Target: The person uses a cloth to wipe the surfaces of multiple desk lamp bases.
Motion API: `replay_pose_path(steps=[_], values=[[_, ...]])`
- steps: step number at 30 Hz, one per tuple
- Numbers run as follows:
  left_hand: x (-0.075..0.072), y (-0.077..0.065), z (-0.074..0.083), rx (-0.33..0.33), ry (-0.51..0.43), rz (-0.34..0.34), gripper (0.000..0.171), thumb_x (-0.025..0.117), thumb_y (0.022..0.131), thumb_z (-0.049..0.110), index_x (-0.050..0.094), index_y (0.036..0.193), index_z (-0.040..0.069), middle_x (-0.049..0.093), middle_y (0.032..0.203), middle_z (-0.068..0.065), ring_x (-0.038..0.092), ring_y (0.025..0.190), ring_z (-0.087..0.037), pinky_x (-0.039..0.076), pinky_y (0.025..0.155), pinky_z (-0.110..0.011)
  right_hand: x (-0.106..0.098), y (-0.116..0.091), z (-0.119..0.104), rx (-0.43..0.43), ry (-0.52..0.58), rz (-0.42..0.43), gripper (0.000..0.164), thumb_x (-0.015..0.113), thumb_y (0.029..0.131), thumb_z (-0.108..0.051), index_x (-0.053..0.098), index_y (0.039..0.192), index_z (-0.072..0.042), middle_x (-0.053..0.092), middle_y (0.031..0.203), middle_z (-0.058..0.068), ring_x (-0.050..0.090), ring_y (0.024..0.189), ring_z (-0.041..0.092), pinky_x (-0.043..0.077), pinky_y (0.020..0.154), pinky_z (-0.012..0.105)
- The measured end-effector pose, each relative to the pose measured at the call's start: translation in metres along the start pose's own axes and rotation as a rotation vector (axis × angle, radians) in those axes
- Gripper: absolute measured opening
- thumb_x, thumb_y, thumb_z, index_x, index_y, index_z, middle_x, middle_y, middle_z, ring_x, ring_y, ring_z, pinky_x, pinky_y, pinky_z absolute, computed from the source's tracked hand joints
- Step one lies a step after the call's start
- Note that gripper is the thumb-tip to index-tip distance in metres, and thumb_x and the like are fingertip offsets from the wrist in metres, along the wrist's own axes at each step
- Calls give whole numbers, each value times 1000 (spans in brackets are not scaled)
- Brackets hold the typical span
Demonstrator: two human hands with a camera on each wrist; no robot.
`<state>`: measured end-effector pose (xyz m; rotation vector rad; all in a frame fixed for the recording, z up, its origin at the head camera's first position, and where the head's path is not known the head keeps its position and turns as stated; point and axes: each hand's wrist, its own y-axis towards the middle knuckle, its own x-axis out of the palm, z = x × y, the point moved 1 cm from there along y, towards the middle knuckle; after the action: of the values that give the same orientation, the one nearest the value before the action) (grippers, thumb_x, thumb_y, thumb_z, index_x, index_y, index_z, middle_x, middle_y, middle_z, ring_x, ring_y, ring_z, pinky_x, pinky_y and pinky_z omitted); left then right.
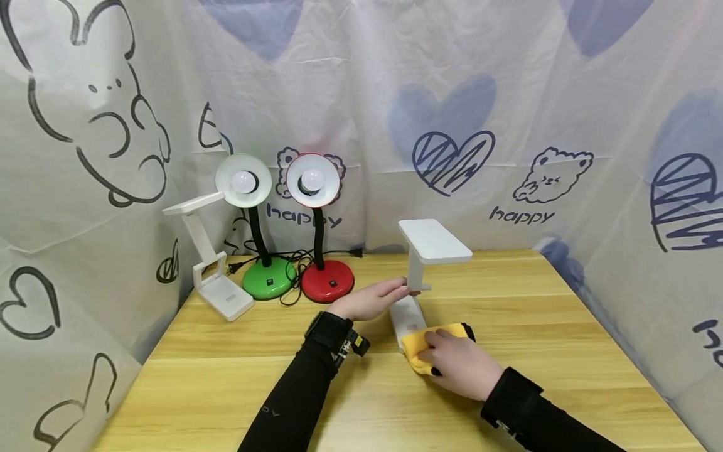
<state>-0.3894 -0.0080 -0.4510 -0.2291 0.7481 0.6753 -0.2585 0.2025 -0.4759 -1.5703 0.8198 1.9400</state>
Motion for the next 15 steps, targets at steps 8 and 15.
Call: replay_pose_path(steps=[8,15], values=[[0,-1,5,-10,-19,-4,46,27,109,53,46,148,36,55,148,9,45,145,-13,36,120,-42,-17,5,-2,-40,-105,187,21,82,82,-25,72,100,-20,60,96,-1,53,82,15,50,64,30],[0,-3,8,-21,-5,11,45,29,109,51,48,146,33,56,148,2,49,139,-14,41,115,-41,-2,63,-15,-150,-284,379,17,75,86,-13,71,103,-14,70,103,-1,66,96,15,58,79,30]])
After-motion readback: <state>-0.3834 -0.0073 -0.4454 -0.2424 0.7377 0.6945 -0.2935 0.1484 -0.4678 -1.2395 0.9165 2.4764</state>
